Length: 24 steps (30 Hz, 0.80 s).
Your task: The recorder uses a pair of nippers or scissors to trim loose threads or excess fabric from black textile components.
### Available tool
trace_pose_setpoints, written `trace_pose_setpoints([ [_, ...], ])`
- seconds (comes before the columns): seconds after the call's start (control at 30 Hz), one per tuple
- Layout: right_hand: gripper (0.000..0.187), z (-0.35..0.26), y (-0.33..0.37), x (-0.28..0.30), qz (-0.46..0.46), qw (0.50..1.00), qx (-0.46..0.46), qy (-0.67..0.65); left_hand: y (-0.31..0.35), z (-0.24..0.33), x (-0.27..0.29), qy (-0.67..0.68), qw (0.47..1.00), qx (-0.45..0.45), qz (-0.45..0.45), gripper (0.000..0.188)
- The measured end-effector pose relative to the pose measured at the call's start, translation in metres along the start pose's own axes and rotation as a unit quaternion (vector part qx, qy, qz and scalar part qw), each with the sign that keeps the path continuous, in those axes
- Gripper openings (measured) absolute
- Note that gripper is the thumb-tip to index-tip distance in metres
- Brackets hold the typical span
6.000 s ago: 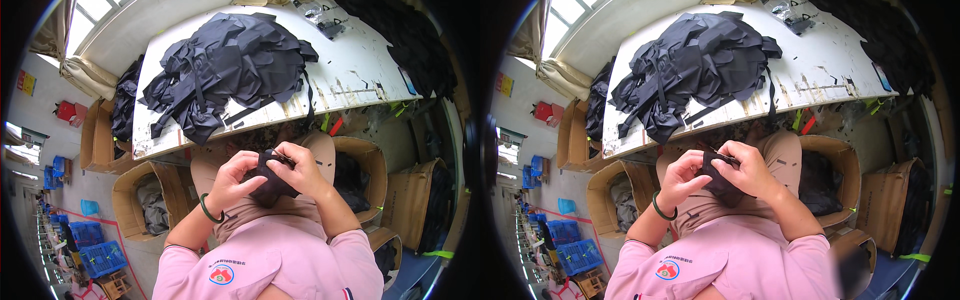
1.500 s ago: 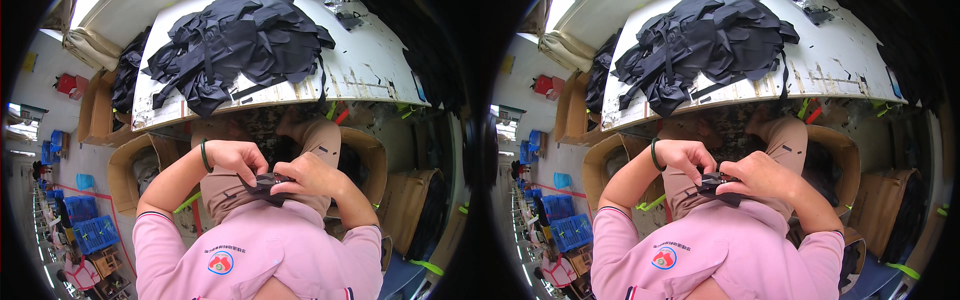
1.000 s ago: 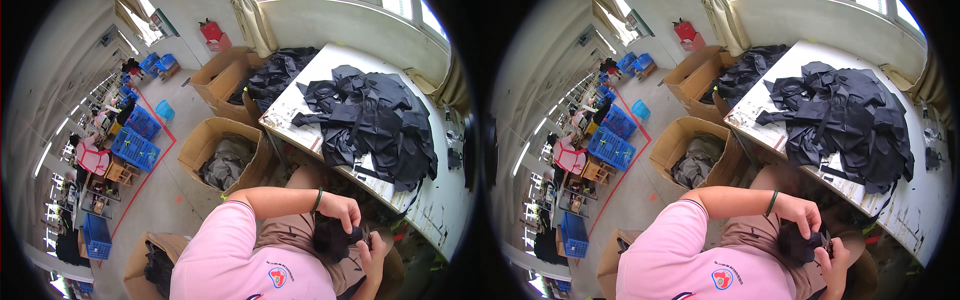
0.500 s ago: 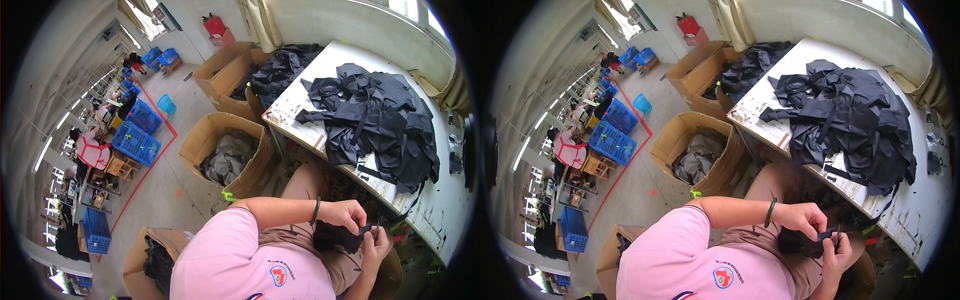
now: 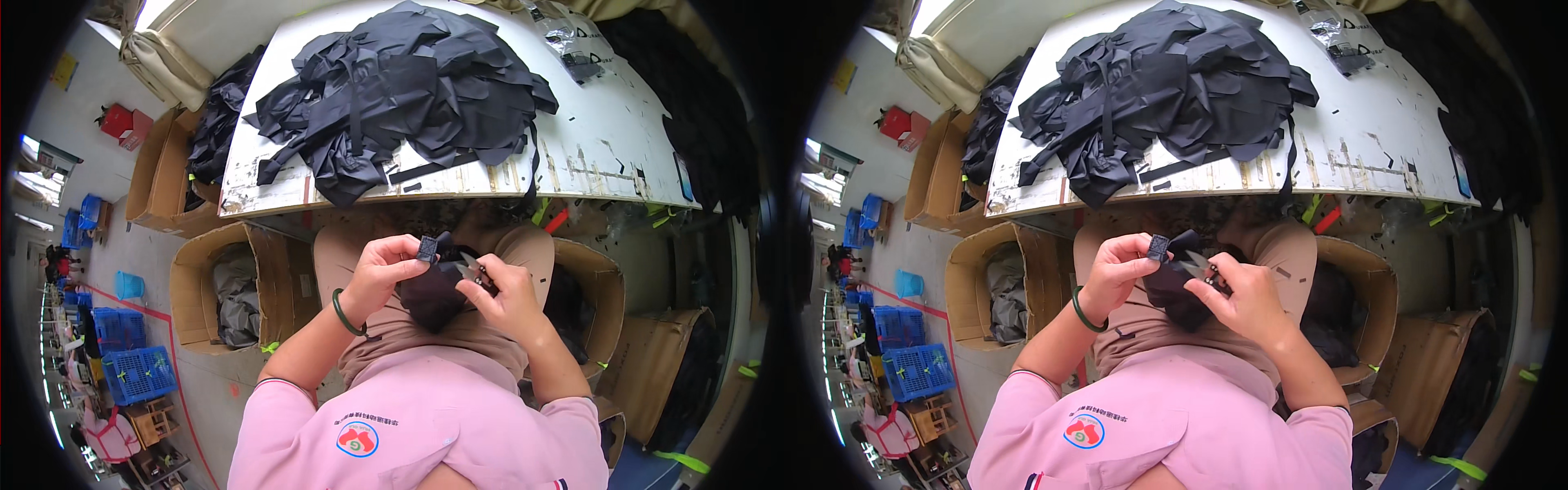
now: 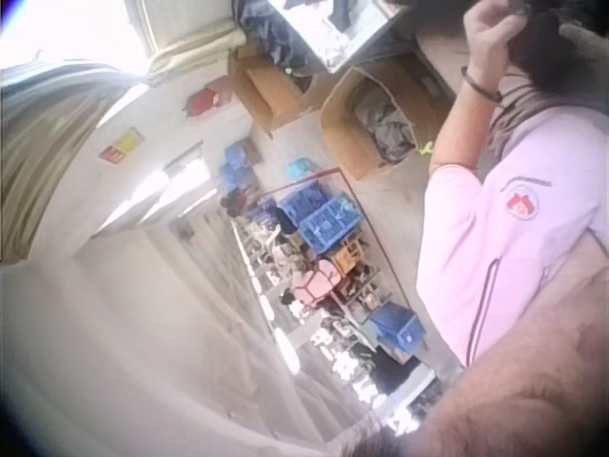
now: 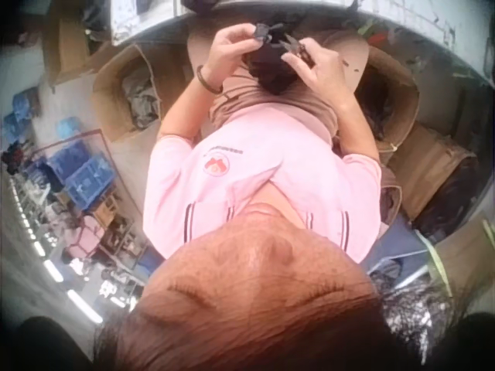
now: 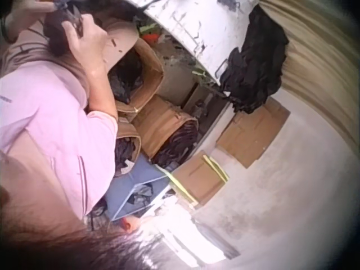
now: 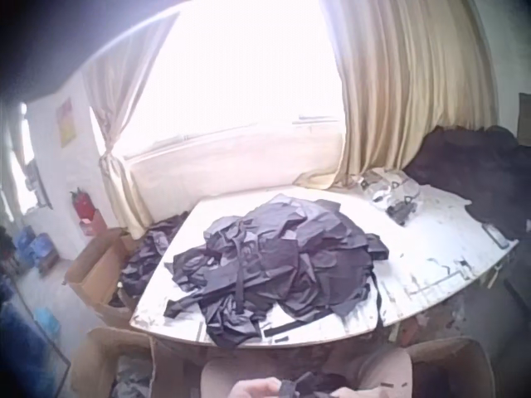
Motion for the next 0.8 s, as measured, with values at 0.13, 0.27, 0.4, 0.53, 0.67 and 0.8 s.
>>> trace_pose_setpoints([
  [0.13,0.033,-0.013,0.005,-0.001,0.012,0.996,0.068,0.064,0.000,-0.003,-0.005,-0.032,0.999,-0.004,0.001,0.007],
  [0.27,0.034,-0.016,0.006,-0.004,0.021,0.989,0.107,0.105,0.003,0.003,-0.019,-0.059,0.998,-0.015,-0.025,0.009],
  [0.4,0.035,-0.014,0.005,-0.005,-0.023,0.994,0.068,0.084,0.005,0.000,-0.021,-0.062,0.996,-0.020,-0.067,0.012],
  [0.53,0.036,-0.005,0.004,-0.008,-0.063,0.996,0.033,0.055,0.005,-0.004,-0.020,-0.049,0.996,-0.012,-0.071,0.012],
  [0.67,0.036,-0.003,0.003,-0.011,-0.081,0.996,0.016,0.045,0.005,-0.003,-0.021,-0.061,0.995,-0.024,-0.080,0.012],
  [0.8,0.036,-0.011,0.004,-0.009,-0.053,0.995,0.035,0.083,0.005,-0.002,-0.023,-0.067,0.994,-0.027,-0.083,0.012],
])
Point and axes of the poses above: each hand's wrist, its own y-axis away from the middle knuckle, its own x-axis out of the back of the hand, z = x × y, the point moved 9 cm from there along -y, towards the middle knuckle, and after that the axes turned 10 degrees about -x, right-handed, at the moved point
